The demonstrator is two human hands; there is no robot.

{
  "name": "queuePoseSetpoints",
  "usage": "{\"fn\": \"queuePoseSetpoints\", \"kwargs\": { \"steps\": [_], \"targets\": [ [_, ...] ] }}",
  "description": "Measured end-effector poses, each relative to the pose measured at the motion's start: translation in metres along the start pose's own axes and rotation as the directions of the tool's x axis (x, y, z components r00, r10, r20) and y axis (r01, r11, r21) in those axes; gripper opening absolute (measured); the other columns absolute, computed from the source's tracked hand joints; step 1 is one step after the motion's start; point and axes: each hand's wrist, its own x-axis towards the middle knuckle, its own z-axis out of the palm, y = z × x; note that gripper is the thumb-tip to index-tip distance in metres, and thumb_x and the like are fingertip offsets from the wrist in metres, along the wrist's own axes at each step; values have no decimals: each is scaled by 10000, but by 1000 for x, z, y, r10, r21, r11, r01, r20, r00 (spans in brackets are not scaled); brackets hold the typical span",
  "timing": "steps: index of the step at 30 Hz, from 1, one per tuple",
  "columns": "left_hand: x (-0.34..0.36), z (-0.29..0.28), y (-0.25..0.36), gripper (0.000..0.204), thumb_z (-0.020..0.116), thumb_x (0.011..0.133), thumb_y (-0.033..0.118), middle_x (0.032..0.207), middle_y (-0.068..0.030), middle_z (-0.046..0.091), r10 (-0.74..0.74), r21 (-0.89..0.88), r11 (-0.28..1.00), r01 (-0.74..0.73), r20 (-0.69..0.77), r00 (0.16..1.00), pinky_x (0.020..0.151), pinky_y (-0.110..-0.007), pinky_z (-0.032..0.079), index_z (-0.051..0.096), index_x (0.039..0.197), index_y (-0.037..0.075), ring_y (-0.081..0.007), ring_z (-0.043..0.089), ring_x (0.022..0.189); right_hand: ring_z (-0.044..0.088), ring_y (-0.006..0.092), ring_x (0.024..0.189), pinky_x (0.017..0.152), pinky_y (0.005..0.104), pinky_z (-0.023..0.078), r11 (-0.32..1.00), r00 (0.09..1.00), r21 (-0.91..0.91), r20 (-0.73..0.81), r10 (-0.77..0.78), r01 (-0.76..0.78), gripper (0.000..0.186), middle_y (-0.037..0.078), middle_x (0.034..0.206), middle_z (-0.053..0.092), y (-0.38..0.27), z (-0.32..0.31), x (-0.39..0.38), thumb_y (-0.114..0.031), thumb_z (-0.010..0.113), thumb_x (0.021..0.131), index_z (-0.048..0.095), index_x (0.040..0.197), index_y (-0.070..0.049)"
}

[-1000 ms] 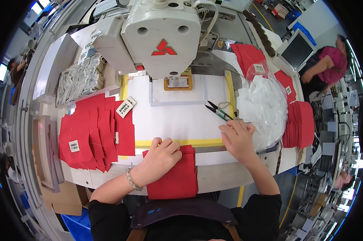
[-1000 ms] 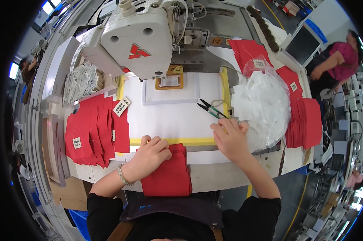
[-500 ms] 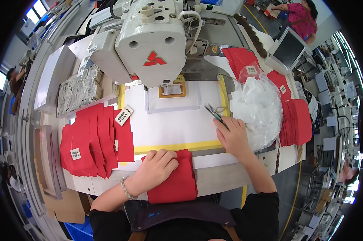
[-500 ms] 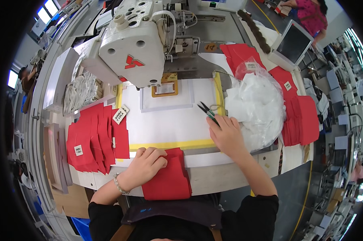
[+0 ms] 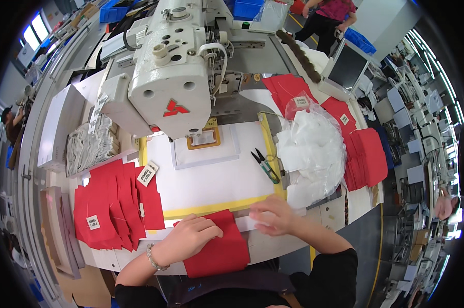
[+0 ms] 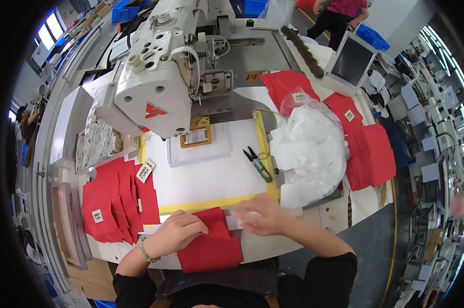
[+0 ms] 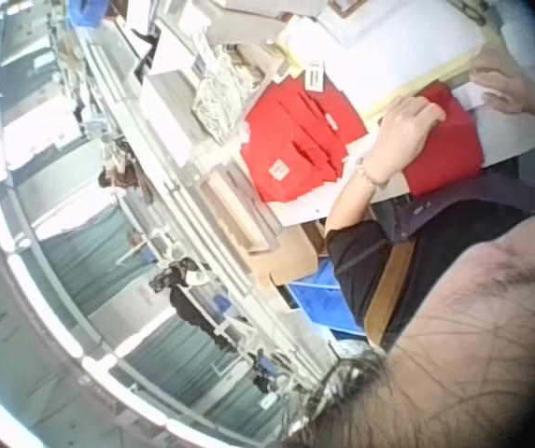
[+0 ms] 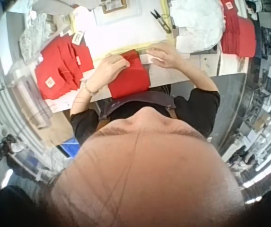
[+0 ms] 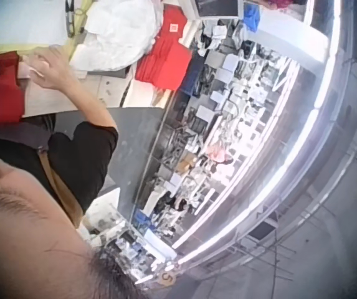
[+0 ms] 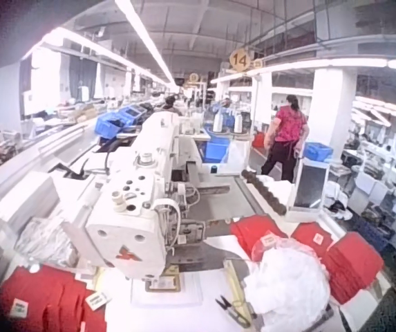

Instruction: The person uses a sewing machine to attach white rectangular labels to red fabric pieces. They repeatedly pick up a red piece, place it under the presser foot, align a label, sew it in place, and then trim the excess thread with scissors before stacking the finished item.

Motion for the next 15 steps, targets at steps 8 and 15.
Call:
{"fn": "queuePoseSetpoints", "kwargs": {
  "steps": [8,15],
  "targets": [
    [25,-35,-7,292,667,743,-2,958,-8,666,130,113,986,-124,-49,990,781,-301,440,660,1013,109,-172,632,873,601,253,851,722,359,478,982,945,179,305,-115,62,584,97,1124,600,-19,13,20,-97,651,867,534,1405,-291],
    [66,-36,-19,413,770,776,176,1274,-132,581,194,324,943,-71,-364,911,863,-385,447,648,1166,115,-280,585,1080,609,204,972,826,296,495,725,800,337,239,550,-600,659,123,1250,586,-21,1,40,19,557,916,363,1526,-138]
  ]
}}
